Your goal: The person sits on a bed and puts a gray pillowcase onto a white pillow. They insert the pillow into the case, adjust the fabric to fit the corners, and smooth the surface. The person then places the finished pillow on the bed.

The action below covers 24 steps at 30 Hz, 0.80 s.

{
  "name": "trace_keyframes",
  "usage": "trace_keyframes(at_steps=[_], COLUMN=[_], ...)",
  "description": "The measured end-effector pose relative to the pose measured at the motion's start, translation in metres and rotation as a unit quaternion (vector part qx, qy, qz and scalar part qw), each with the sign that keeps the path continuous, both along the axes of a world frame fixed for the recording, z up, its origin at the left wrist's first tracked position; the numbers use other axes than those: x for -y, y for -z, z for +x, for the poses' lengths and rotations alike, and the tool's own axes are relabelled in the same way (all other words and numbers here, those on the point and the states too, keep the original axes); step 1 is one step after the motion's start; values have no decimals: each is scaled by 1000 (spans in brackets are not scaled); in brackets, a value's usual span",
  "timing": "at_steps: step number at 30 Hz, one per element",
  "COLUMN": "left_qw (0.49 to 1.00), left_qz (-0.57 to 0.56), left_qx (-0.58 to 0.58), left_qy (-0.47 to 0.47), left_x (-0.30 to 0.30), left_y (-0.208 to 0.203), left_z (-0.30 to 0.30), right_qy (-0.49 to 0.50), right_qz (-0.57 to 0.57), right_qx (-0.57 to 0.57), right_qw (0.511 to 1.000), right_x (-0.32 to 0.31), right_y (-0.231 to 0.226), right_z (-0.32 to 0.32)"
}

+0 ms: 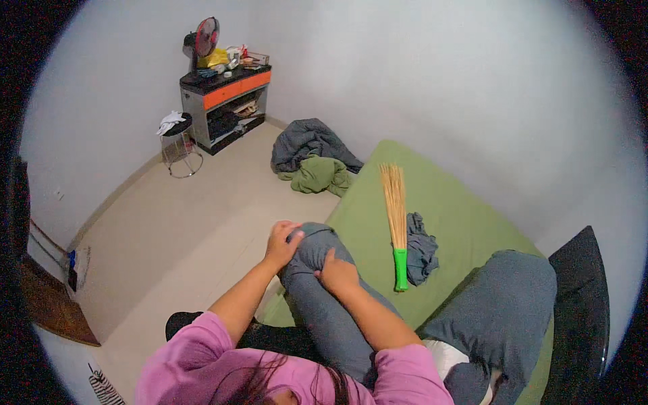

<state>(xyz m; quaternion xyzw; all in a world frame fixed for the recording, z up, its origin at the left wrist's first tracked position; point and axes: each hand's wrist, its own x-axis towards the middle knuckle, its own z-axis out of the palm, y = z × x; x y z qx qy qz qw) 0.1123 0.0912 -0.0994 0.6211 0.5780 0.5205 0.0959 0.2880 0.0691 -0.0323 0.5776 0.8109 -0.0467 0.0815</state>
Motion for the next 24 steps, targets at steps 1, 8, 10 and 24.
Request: trace_keyframes(at_steps=[1, 8, 10, 24], left_qw=[996, 925, 916, 949], left_qz=[-59, -215, -223, -128], left_qx=[-49, -298, -316, -1], left_qy=[35, 98, 110, 289], left_x=[2, -42, -52, 4], left_y=[-10, -28, -21, -13], left_z=[-2, 9, 17, 33], right_qy=[-16, -42, -35, -338], right_qz=[6, 38, 24, 66], right_qx=[0, -2, -20, -344], right_qw=[1000, 998, 999, 874], right_x=[0, -1, -1, -96], right_y=[3, 10, 8, 43], right_z=[-8, -20, -18, 34])
